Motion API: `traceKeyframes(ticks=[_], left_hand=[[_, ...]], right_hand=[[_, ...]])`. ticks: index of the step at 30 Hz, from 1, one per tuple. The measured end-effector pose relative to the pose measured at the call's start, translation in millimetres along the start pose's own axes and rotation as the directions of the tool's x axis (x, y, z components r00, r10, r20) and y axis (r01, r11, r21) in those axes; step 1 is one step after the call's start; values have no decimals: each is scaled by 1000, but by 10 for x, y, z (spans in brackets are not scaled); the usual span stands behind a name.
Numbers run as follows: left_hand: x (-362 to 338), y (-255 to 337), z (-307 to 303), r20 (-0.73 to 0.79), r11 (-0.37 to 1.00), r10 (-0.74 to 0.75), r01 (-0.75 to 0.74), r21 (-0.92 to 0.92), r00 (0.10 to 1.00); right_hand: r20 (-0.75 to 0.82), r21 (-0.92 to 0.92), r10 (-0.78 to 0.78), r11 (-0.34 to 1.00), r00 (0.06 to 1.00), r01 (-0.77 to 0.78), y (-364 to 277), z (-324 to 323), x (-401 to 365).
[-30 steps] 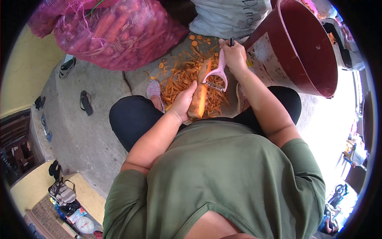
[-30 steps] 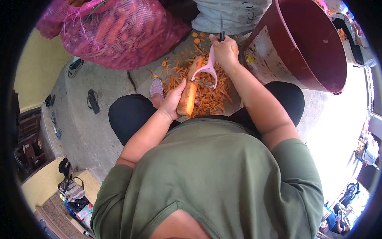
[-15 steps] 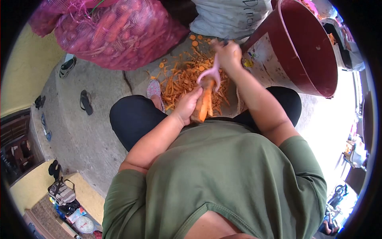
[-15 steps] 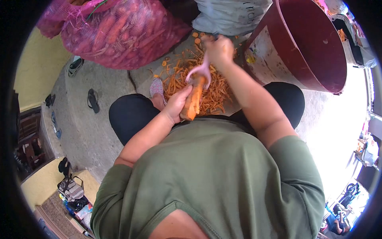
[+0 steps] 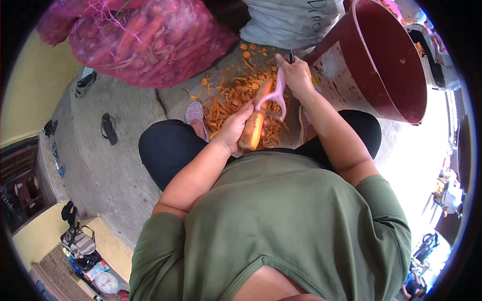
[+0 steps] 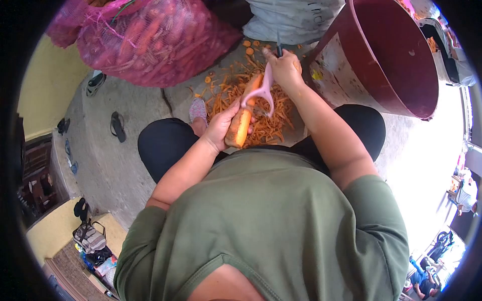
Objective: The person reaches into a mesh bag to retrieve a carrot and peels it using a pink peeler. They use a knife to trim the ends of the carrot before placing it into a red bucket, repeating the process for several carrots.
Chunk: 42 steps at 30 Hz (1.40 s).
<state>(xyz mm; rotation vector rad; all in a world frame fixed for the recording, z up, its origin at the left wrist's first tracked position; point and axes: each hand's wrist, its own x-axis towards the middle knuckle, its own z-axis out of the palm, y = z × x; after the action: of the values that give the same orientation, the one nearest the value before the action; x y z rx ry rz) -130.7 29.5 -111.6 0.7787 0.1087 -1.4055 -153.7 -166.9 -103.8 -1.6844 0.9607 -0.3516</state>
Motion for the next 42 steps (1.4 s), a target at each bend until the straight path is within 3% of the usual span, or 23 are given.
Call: traceKeyframes(ticks=[2, 5, 8, 11, 12, 15, 17, 18, 21, 22, 23, 25, 28, 31, 32, 35, 38, 40, 42], left_hand=[[-9, 16, 20, -4, 999, 20, -21, -49, 1000], [-16, 68, 19, 12, 992, -39, 40, -118, 999], [-8, 32, 0, -62, 994, -76, 71, -86, 995], [-2, -71, -69, -63, 1000, -22, 21, -17, 998], [-49, -62, 78, -182, 992, 27, -4, 125, 983], [-64, -57, 3, -59, 999, -18, 20, 38, 998], [-60, -48, 56, -66, 997, 61, -58, 55, 996], [-64, -37, 93, -81, 995, 83, -78, 65, 993], [-27, 4, 30, -81, 1000, 17, -17, 6, 997], [-12, 12, -17, -75, 999, -27, 25, -25, 997], [2, 6, -43, -64, 999, -33, 32, -18, 997], [23, -4, -77, -37, 999, -49, 49, 1, 998], [26, -19, -115, -25, 995, -60, 58, -87, 998], [44, -3, -144, -41, 994, -55, 51, -99, 998], [-1, 41, -8, -82, 992, -84, 76, -101, 993], [25, -9, -75, 48, 985, -64, 71, -156, 997], [29, -72, -92, -91, 997, -63, 57, -60, 994], [-34, -89, 2, -163, 999, -48, 44, -28, 985], [-115, -34, 51, -94, 997, -47, 53, 59, 994]], right_hand=[[86, -79, 64, 995, 994, -58, -129, -8, -172], [142, -177, -55, 981, 988, 79, -391, 61, -581], [199, -92, -58, 993, 978, 78, -364, 182, -662], [-5, -251, -8, 968, 1000, 7, -273, 220, -359], [-98, -267, -32, 964, 995, 5, -207, 198, -181], [-407, -424, -73, 898, 910, -117, 137, -22, 525], [-452, -428, -146, 901, 880, -70, 149, -283, 619], [-489, -281, -32, 952, 871, -122, 107, -275, 644], [-341, 160, 175, 979, 924, -127, -38, -120, 338], [-177, 142, 223, 970, 959, -199, -135, -74, 156], [-184, 145, 175, 978, 967, -150, -231, 2, -40], [-122, -47, -126, 992, 984, 121, 32, 105, -47], [-140, 3, 4, 1000, 990, -4, 32, 111, -66], [-19, -70, -60, 996, 998, 59, -231, 144, -389], [55, -145, 5, 989, 998, 3, -363, 153, -535], [115, -71, -48, 996, 992, 56, -331, 232, -590], [-74, -202, -38, 979, 997, 23, -239, 216, -295], [-307, -337, -36, 939, 951, -73, 72, 93, 281], [-451, -500, -119, 855, 885, -139, 192, -185, 657]])
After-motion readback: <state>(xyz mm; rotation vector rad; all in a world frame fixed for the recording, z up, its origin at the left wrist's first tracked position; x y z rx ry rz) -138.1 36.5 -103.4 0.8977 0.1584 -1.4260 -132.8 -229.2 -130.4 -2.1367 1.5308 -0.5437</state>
